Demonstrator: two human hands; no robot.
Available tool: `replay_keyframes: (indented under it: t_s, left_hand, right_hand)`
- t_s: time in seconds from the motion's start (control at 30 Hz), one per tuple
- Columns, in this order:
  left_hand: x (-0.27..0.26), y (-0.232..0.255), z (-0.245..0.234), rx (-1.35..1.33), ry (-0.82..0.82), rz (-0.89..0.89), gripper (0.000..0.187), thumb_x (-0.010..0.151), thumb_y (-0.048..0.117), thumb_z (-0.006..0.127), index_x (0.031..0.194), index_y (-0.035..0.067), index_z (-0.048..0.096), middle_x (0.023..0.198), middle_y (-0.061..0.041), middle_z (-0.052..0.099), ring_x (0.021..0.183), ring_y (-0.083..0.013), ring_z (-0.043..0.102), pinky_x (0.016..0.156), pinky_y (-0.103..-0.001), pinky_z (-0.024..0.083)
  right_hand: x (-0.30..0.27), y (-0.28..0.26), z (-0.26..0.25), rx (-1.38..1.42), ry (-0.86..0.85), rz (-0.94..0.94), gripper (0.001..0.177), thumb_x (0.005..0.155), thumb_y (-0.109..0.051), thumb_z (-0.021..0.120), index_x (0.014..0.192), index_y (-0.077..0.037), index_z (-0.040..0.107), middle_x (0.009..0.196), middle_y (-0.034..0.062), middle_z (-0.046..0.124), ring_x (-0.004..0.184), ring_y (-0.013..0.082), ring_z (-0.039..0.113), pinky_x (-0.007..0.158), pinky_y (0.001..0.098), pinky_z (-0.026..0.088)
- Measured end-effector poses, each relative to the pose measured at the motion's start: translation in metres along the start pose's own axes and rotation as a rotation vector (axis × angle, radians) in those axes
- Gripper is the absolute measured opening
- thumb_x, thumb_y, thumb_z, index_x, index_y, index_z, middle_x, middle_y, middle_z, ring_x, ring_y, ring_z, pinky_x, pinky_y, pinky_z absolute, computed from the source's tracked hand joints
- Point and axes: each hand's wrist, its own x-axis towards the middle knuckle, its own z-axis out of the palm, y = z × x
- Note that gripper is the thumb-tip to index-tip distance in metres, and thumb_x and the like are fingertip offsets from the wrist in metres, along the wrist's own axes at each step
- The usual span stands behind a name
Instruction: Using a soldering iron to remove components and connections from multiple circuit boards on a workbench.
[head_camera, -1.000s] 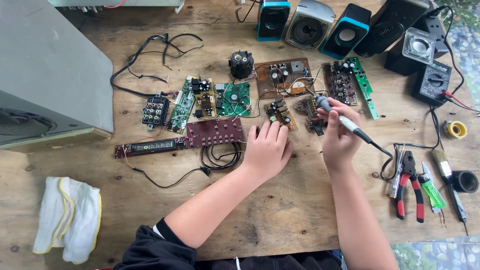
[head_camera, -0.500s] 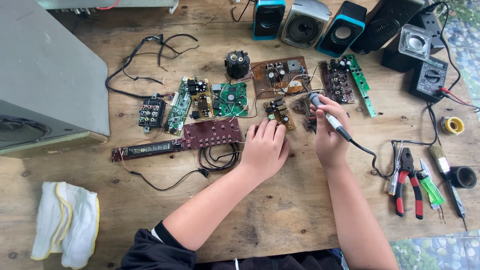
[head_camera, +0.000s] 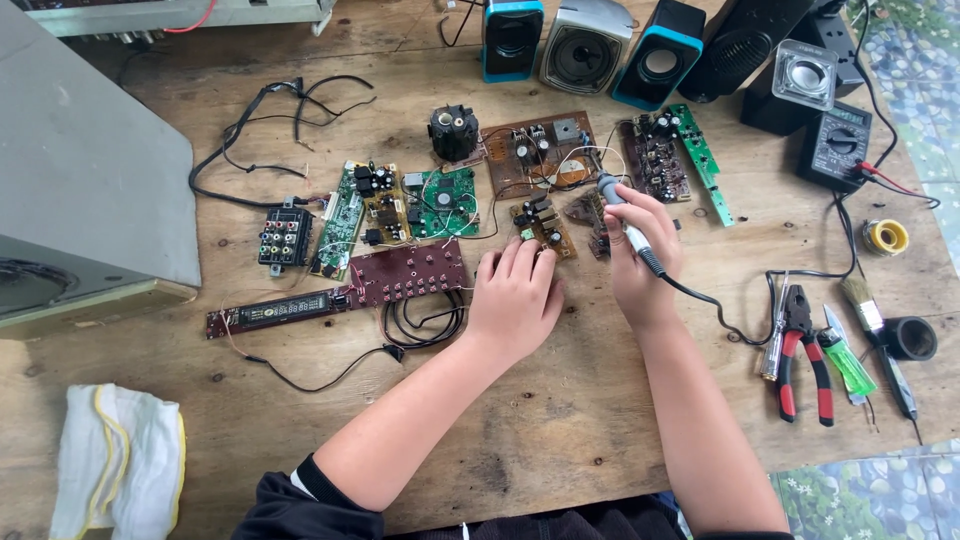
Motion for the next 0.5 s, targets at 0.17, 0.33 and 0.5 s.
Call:
replay_keyframes:
  t_s: [0.17,0.33,0.5]
  left_hand:
    - [0.0018,-0.0003,-0.0013,-0.01,0.003,0.005,0.034,0.061,0.03,0.058,0.089,0.012,0.05,0.089,-0.006,0.05,0.092,-0.0225,0.054,0.075,-0.035,0.038]
    - [0.0047,0.0005,-0.0083,-0.007,-0.005,0.007,0.03,0.062,0.029,0.056,0.087,0.013,0.049,0.088,-0.005,0.049,0.091,-0.0218,0.054,0.074,-0.034,0.038]
    - [0.0043,0.0,-0.0077,-0.006,-0.009,0.012,0.031,0.061,0.028,0.056,0.087,0.013,0.049,0.089,-0.004,0.049,0.091,-0.0219,0.054,0.074,-0.034,0.038]
  right_hand:
    - [-0.0001,-0.0016,-0.0006,-0.071,-0.014,-0.026,0.004,0.083,-0.002,0.058,0.086,-0.001,0.059,0.097,0.0163,0.057,0.083,0.0311,0.059,0.073,0.0384,0.047]
    - [-0.0031,-0.0022,0.0015,-0.091,-0.035,-0.067,0.006,0.081,-0.001,0.059,0.087,-0.001,0.06,0.095,0.0164,0.057,0.086,0.033,0.057,0.076,0.0386,0.046]
    - [-0.0058,0.0023,0.005,-0.158,-0.063,-0.086,0.009,0.079,0.0,0.06,0.088,-0.002,0.06,0.097,0.0157,0.057,0.088,0.0323,0.056,0.078,0.0393,0.045]
